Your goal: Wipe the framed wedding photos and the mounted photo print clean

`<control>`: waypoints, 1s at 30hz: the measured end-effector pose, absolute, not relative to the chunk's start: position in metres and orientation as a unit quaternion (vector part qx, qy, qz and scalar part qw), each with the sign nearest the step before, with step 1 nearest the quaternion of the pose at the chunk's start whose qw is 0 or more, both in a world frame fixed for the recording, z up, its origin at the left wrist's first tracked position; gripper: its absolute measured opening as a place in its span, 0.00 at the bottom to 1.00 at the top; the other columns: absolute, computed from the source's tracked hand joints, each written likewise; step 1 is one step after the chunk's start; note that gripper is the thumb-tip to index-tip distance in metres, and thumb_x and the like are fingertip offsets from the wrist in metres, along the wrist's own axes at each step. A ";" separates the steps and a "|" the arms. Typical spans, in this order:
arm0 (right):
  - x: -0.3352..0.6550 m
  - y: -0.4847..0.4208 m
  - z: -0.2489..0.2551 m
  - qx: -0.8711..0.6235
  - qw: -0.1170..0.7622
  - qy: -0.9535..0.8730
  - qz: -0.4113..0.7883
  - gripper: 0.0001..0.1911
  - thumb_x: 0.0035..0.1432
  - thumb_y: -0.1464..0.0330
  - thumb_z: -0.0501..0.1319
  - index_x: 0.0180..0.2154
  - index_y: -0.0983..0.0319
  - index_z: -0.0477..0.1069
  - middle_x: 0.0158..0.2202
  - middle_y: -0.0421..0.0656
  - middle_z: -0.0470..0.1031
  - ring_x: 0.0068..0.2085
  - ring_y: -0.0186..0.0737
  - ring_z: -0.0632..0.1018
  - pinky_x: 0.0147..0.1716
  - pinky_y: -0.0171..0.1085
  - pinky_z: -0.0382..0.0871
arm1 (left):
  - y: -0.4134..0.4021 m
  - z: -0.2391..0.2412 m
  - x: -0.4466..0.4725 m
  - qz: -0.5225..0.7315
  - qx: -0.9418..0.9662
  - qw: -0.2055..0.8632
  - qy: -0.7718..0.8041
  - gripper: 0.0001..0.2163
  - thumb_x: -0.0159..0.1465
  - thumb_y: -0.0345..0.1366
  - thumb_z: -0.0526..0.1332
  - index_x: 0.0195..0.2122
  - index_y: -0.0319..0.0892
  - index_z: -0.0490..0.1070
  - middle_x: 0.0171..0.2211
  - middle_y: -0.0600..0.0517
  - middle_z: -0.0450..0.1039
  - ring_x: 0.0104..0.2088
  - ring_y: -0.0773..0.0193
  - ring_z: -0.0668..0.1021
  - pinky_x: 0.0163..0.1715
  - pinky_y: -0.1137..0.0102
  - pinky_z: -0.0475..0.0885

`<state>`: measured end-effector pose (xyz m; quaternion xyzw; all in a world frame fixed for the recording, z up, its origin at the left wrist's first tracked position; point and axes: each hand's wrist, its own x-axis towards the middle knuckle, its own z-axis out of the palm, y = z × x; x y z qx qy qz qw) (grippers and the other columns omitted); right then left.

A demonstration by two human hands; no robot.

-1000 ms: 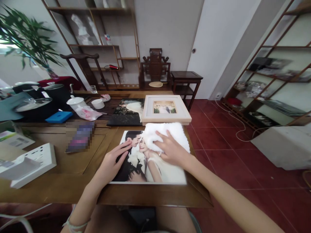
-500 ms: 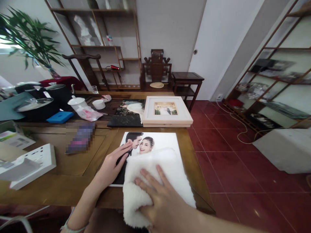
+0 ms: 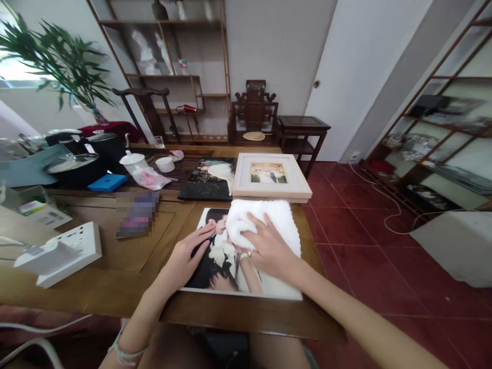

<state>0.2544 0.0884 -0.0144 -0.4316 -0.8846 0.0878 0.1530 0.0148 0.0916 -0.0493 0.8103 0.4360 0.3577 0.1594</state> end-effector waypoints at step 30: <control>0.242 0.076 -0.013 -0.416 0.112 -0.899 0.082 0.21 0.49 0.77 0.55 0.46 0.64 0.72 0.62 0.54 0.60 0.66 0.54 0.50 0.60 0.64 0.40 | 0.092 -0.052 0.015 0.366 0.804 0.169 0.436 0.15 0.66 0.30 0.51 0.50 0.39 0.72 0.54 0.44 0.70 0.56 0.58 0.71 0.56 0.60 0.67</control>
